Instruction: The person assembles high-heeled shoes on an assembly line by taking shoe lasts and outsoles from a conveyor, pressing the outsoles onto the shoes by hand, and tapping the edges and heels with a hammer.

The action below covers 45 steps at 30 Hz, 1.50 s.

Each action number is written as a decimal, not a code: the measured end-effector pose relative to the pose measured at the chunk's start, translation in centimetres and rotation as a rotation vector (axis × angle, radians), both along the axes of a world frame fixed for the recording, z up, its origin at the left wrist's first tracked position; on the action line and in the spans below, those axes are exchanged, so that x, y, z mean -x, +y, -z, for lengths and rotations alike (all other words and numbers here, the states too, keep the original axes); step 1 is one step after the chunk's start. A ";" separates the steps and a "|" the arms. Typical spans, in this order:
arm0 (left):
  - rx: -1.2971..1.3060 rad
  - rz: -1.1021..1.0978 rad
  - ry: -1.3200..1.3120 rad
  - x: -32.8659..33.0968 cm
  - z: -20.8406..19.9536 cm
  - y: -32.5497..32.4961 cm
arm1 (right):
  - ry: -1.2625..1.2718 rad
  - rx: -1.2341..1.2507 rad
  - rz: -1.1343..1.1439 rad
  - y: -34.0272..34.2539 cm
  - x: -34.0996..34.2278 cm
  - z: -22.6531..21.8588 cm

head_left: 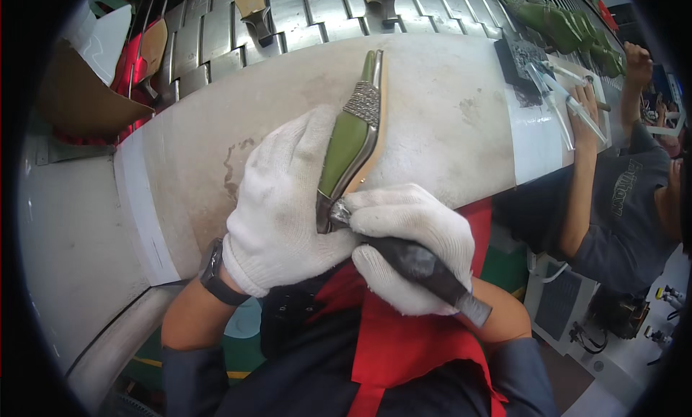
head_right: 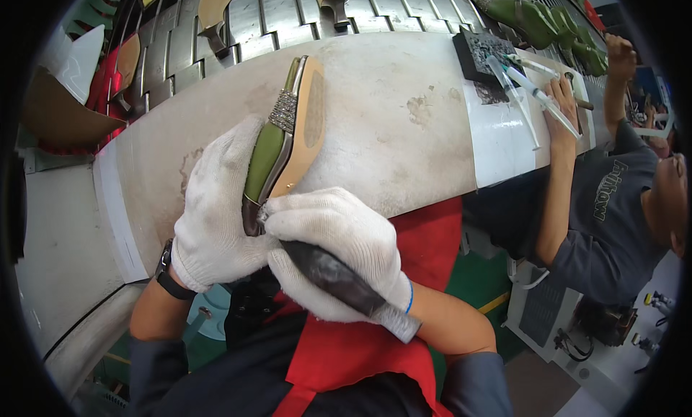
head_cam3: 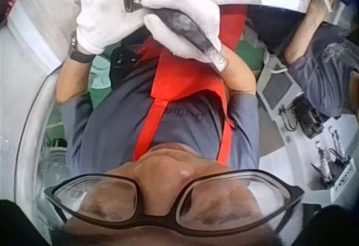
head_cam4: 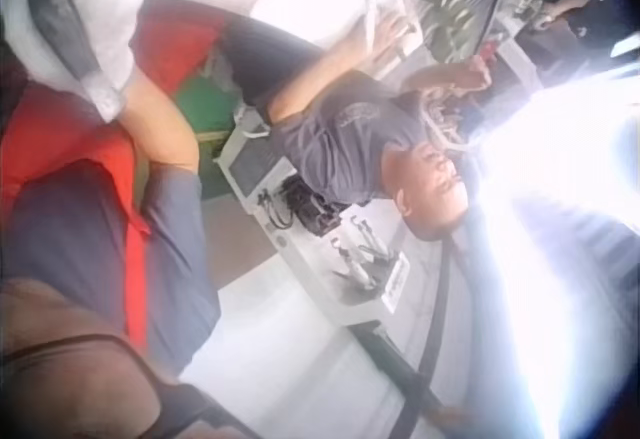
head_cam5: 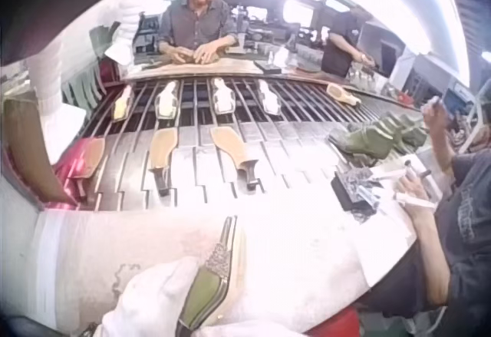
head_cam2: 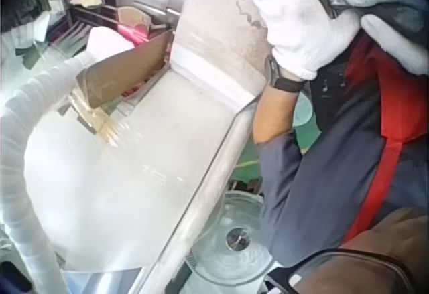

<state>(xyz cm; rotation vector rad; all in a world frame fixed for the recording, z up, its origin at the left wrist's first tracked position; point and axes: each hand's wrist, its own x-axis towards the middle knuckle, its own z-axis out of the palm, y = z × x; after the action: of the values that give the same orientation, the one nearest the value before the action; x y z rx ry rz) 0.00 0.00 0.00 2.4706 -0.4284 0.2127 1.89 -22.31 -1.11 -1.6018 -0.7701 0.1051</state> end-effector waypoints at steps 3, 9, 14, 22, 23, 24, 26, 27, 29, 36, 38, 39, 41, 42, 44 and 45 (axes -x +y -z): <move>-0.010 -0.037 -0.022 -0.8 -0.7 0.1 | 0.569 -0.232 -0.060 -0.5 -0.5 -2.0; 0.000 -0.131 0.281 -4.9 -2.1 -2.8 | 0.301 -0.074 0.110 -2.4 -4.9 -3.6; 0.021 -0.112 0.226 -4.6 -1.5 -2.5 | 0.473 0.013 0.046 -1.8 -8.0 -4.0; -0.090 -0.097 0.223 -4.4 -2.8 -3.1 | 0.590 -0.048 0.173 0.3 -16.1 0.2; -0.173 -0.135 0.322 -4.0 -3.6 -3.4 | 0.518 0.000 0.160 0.3 -16.2 1.7; -0.196 -0.078 0.300 -3.6 -3.8 -3.4 | 0.527 -0.114 0.201 0.0 -15.1 2.2; -0.186 -0.076 0.297 -2.4 -3.9 -3.0 | 0.496 -0.151 0.277 -1.1 -12.6 3.4; -0.172 -0.052 0.308 -2.0 -3.9 -2.5 | 0.481 -0.160 0.266 -1.8 -11.4 3.7; -0.073 -0.094 0.203 -1.5 -2.9 -0.9 | 0.603 -0.260 0.404 -2.9 -8.7 3.7; 0.523 0.000 -0.220 0.1 -10.9 0.2 | 0.296 -0.104 0.406 -4.9 -2.9 1.3; 0.468 0.066 -0.224 0.3 -10.5 -0.7 | 0.434 -0.179 0.358 -4.0 -2.1 -0.5; 0.422 0.134 -0.209 0.1 -10.1 -1.3 | 0.586 -0.242 0.318 -4.1 -1.8 -1.7; 0.438 0.128 -0.245 0.6 -9.8 -2.3 | 0.382 -0.107 0.282 -4.6 -0.3 -5.6; 0.423 0.118 -0.259 0.8 -9.8 -2.8 | 0.268 -0.261 0.228 -4.7 1.4 -8.3; 0.393 0.083 -0.283 1.1 -10.0 -3.6 | 0.048 -0.440 0.143 -5.0 3.3 -10.1; 0.399 0.085 -0.283 1.1 -9.7 -4.2 | -0.053 -0.468 0.100 -4.9 3.7 -10.5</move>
<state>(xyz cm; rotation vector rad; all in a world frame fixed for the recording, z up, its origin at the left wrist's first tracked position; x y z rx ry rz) -1.10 -4.19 9.71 2.0323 -0.5494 0.5604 -1.77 -27.21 9.39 -1.1963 -0.6927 -0.1797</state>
